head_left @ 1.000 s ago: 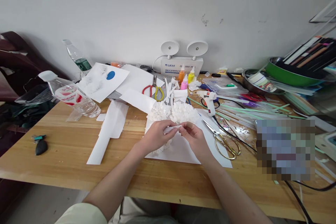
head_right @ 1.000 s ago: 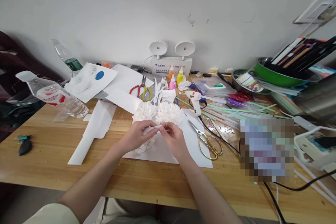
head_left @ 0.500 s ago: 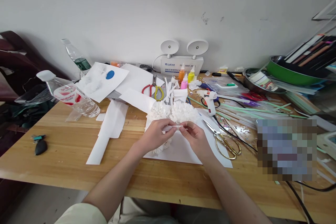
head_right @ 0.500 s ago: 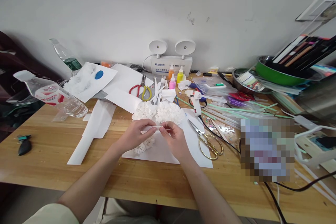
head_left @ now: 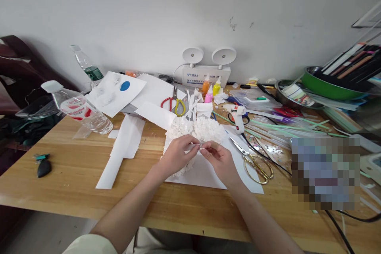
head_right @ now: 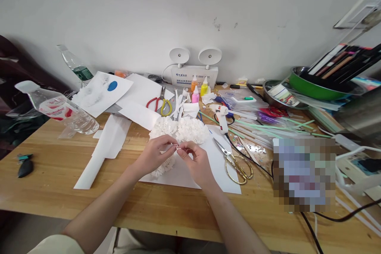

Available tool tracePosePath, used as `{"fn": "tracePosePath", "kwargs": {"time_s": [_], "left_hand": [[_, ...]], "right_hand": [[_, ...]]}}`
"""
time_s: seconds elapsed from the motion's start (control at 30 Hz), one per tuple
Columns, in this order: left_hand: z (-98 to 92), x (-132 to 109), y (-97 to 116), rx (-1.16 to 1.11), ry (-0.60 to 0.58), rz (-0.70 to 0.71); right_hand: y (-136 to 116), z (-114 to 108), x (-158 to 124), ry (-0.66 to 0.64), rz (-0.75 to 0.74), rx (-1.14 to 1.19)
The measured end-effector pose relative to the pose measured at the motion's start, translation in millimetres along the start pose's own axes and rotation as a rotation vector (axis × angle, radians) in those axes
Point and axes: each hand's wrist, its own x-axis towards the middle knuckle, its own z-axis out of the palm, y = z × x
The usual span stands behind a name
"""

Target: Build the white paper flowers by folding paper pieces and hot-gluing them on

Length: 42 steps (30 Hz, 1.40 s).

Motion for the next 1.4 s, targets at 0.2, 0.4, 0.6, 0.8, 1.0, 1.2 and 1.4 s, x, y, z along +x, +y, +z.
{"fn": "tracePosePath", "kwargs": {"time_s": [0.2, 0.4, 0.6, 0.8, 1.0, 1.2, 1.4], "left_hand": [[0.5, 0.1, 0.2, 0.003, -0.017, 0.015], [0.6, -0.7, 1.2, 0.002, -0.032, 0.030], [0.0, -1.5, 2.1, 0.009, -0.049, 0.076], [-1.3, -1.3, 2.6, 0.041, -0.093, 0.091], [0.4, -2.4, -0.4, 0.091, -0.064, 0.107], [0.5, -3.6, -2.1, 0.070, -0.047, 0.054], [-4.2, -1.5, 1.5, -0.019, -0.081, -0.040]], "right_hand": [[2.4, 2.1, -1.4, 0.063, -0.041, -0.113], [2.9, 4.2, -1.2, 0.138, -0.049, -0.115], [2.3, 4.0, -0.5, 0.160, -0.039, -0.137], [3.0, 3.1, 1.0, 0.196, -0.036, -0.146], [2.3, 2.1, 1.7, 0.102, -0.042, -0.174], [2.3, 1.3, 0.4, 0.135, -0.054, -0.161], [5.4, -1.1, 2.2, 0.113, 0.001, -0.047]]}}
